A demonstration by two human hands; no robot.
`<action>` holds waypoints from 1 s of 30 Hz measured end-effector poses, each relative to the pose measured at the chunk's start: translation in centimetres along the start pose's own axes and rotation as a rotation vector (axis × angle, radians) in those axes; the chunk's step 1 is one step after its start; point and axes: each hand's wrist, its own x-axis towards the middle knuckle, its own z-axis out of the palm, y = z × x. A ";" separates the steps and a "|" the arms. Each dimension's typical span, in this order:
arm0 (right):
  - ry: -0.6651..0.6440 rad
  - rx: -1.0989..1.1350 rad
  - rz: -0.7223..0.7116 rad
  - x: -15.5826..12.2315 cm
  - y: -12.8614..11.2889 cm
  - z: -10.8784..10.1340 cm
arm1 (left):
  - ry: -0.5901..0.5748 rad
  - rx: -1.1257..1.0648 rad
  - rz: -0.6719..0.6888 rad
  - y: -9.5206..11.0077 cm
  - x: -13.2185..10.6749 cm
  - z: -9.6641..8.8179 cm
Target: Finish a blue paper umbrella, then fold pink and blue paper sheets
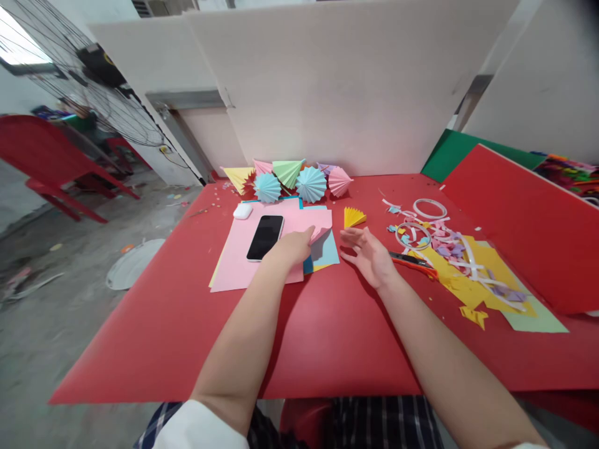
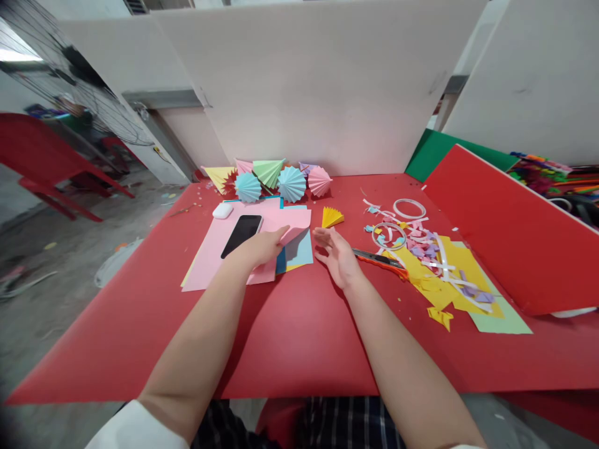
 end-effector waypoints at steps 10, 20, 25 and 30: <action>-0.038 0.074 -0.029 0.7 2.1 0.6 | -0.011 -0.049 0.022 -0.4 0.4 0.2; 0.052 0.124 -0.062 1.4 2.8 0.7 | -0.033 -0.069 0.018 -0.3 0.0 -0.2; 0.040 -0.299 -0.054 1.5 3.6 0.9 | -0.029 -0.059 0.027 -0.5 0.1 -0.2; 0.034 -0.456 -0.136 1.0 4.0 1.3 | -0.016 -0.017 0.010 -0.5 0.2 -0.1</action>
